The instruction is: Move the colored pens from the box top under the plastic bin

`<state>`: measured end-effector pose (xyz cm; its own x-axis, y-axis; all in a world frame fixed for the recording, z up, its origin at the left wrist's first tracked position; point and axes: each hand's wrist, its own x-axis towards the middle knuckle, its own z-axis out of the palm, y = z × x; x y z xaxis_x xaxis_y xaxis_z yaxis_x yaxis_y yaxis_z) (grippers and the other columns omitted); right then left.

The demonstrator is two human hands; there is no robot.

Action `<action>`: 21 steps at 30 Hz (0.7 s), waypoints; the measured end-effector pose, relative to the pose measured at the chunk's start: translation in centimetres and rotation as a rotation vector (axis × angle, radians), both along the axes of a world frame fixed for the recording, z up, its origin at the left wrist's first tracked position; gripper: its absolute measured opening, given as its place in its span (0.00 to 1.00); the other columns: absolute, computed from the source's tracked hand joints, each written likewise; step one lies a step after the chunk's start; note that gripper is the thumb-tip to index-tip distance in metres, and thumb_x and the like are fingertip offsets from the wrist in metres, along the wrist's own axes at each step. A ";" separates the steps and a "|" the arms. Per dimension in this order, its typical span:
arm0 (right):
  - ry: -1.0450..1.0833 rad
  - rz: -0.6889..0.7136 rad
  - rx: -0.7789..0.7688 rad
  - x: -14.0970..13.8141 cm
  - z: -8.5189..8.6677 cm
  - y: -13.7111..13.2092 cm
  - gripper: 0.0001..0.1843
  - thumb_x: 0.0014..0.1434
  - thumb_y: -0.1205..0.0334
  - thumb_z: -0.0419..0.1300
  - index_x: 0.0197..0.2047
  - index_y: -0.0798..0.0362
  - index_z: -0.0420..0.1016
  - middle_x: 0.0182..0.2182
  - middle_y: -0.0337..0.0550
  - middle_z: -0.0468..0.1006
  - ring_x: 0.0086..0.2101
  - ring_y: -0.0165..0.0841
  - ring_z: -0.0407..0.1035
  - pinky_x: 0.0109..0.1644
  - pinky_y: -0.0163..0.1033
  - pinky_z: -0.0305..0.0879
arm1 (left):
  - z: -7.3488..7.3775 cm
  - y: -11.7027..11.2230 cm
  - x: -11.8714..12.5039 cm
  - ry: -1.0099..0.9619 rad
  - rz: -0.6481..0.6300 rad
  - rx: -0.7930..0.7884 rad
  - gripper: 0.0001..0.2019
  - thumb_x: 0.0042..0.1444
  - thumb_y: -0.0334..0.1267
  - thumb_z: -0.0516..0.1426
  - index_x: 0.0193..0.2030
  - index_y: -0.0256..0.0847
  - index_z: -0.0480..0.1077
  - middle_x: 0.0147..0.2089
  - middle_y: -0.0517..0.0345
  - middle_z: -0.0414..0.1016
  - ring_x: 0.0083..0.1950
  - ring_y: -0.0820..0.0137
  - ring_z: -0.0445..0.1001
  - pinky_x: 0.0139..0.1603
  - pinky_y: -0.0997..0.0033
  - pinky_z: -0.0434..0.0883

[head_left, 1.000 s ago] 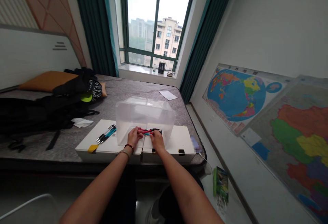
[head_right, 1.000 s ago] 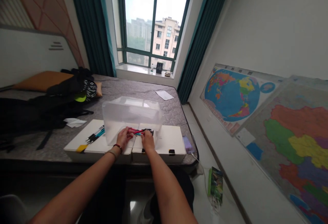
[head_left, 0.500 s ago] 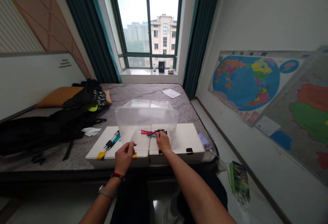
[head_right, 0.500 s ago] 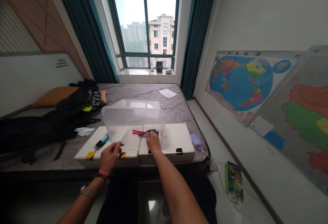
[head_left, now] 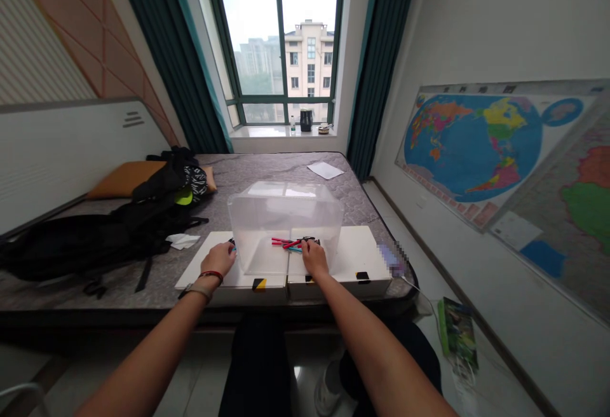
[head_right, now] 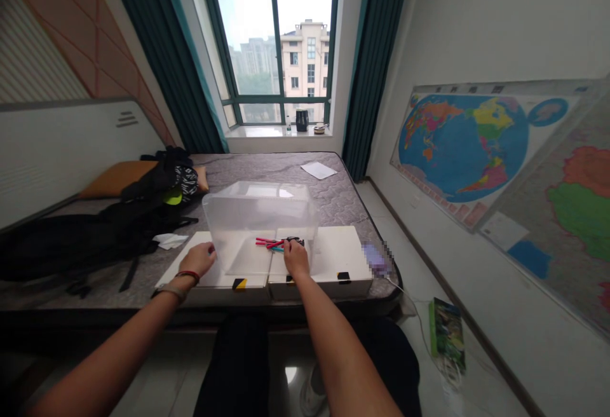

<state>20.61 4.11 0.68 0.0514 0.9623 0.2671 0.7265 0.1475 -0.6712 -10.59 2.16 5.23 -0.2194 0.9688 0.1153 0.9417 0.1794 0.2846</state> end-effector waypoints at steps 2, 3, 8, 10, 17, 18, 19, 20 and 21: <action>0.002 -0.008 0.008 0.0 0.0 0.0 0.20 0.68 0.53 0.47 0.34 0.53 0.75 0.31 0.47 0.79 0.33 0.36 0.71 0.36 0.36 0.56 | -0.3 0.9 0.1 0.017 -0.006 -0.090 0.09 0.48 0.39 0.55 0.34 0.41 0.76 0.42 0.42 0.79 0.44 0.56 0.77 0.42 0.66 0.70; 0.002 -0.013 0.011 0.0 -0.1 0.0 0.20 0.68 0.53 0.47 0.33 0.53 0.75 0.31 0.47 0.79 0.32 0.36 0.71 0.35 0.36 0.56 | -0.5 1.2 0.2 0.005 -0.003 -0.124 0.09 0.47 0.38 0.56 0.34 0.41 0.76 0.42 0.41 0.79 0.43 0.56 0.77 0.41 0.66 0.70; 0.005 -0.022 0.017 0.0 -0.5 0.2 0.19 0.67 0.53 0.49 0.32 0.52 0.74 0.28 0.44 0.78 0.30 0.35 0.70 0.34 0.36 0.54 | -0.6 2.0 0.2 -0.033 0.021 -0.147 0.12 0.49 0.40 0.55 0.37 0.41 0.75 0.43 0.36 0.78 0.44 0.50 0.77 0.39 0.60 0.70; 0.008 -0.019 0.016 0.0 -0.6 0.2 0.18 0.67 0.53 0.50 0.31 0.52 0.74 0.28 0.44 0.78 0.30 0.35 0.70 0.33 0.36 0.54 | -0.4 2.1 0.2 -0.021 0.047 -0.151 0.12 0.48 0.41 0.56 0.38 0.41 0.75 0.43 0.35 0.78 0.44 0.49 0.77 0.40 0.58 0.71; 0.027 -0.026 0.029 0.1 -0.3 0.1 0.17 0.66 0.54 0.51 0.31 0.51 0.73 0.27 0.43 0.77 0.30 0.35 0.70 0.32 0.35 0.54 | 0.0 2.2 -0.1 -0.025 0.058 -0.090 0.08 0.43 0.42 0.59 0.27 0.41 0.74 0.33 0.41 0.79 0.36 0.56 0.78 0.36 0.65 0.71; 0.032 -0.029 0.029 0.1 -0.4 0.1 0.17 0.66 0.54 0.50 0.31 0.51 0.73 0.27 0.43 0.77 0.29 0.35 0.70 0.32 0.35 0.54 | 0.0 2.2 -0.2 -0.023 0.059 -0.100 0.07 0.43 0.42 0.59 0.27 0.41 0.73 0.33 0.41 0.79 0.37 0.56 0.78 0.36 0.65 0.70; 0.037 -0.030 0.030 0.1 -0.4 0.1 0.17 0.66 0.54 0.51 0.31 0.51 0.73 0.27 0.43 0.77 0.29 0.35 0.70 0.32 0.35 0.54 | 0.1 2.2 -0.2 -0.017 0.060 -0.112 0.07 0.43 0.41 0.59 0.27 0.41 0.73 0.34 0.41 0.79 0.37 0.56 0.78 0.37 0.65 0.70; 0.042 -0.030 0.033 0.1 -0.4 0.1 0.17 0.66 0.54 0.51 0.30 0.51 0.73 0.27 0.43 0.77 0.29 0.35 0.70 0.32 0.35 0.54 | 0.2 2.2 -0.3 -0.009 0.065 -0.122 0.07 0.43 0.41 0.59 0.27 0.40 0.73 0.35 0.41 0.79 0.39 0.55 0.77 0.37 0.65 0.70; 0.047 -0.029 0.035 0.1 -0.5 0.1 0.17 0.66 0.54 0.51 0.30 0.51 0.73 0.27 0.42 0.77 0.29 0.35 0.70 0.32 0.35 0.54 | 0.3 2.2 -0.4 0.000 0.075 -0.124 0.07 0.44 0.40 0.58 0.28 0.40 0.74 0.36 0.40 0.79 0.40 0.55 0.77 0.38 0.65 0.70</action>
